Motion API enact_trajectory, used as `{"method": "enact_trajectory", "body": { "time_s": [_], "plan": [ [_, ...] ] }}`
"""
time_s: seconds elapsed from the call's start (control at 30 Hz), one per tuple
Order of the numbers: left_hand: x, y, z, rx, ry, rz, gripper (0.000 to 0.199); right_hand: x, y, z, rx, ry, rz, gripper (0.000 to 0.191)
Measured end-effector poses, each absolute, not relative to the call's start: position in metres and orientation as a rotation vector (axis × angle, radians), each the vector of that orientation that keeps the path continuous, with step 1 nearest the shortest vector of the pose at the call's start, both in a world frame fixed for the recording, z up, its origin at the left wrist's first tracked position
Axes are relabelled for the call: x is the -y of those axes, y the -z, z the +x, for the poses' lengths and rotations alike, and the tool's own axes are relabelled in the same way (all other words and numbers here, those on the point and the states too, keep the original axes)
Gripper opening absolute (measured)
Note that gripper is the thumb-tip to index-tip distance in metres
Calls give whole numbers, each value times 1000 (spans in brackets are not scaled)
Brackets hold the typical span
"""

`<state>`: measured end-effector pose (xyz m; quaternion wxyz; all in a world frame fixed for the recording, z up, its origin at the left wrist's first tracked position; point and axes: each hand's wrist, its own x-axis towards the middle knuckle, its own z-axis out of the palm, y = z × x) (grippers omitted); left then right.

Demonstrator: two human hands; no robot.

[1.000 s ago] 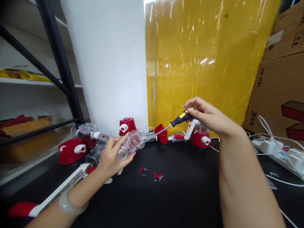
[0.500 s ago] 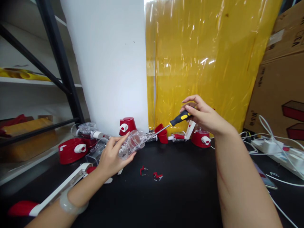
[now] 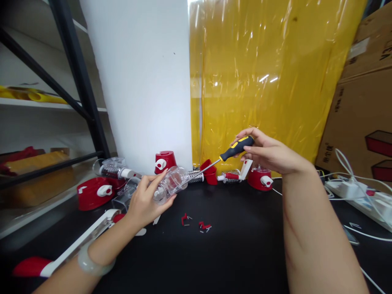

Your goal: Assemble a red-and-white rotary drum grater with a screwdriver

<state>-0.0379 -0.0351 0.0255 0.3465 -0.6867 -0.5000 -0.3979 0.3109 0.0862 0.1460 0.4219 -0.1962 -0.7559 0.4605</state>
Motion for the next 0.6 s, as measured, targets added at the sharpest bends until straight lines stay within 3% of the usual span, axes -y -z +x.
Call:
{"method": "enact_trajectory", "body": {
  "time_s": [0.17, 0.33, 0.5, 0.6],
  "plan": [
    [36, -25, -38, 1266, 1030, -1795, 71, -83, -148, 311, 1938, -1030, -645, 30],
    [35, -23, -39, 1263, 1001, -1818, 71, -85, -151, 289, 1876, -755, -909, 54],
    [34, -22, -39, 1295, 1014, -1825, 70, -89, -148, 290, 1810, -983, -616, 34],
    [34, -23, -40, 1292, 1030, -1817, 70, -85, -147, 303, 1865, -1099, -536, 36]
  ]
}}
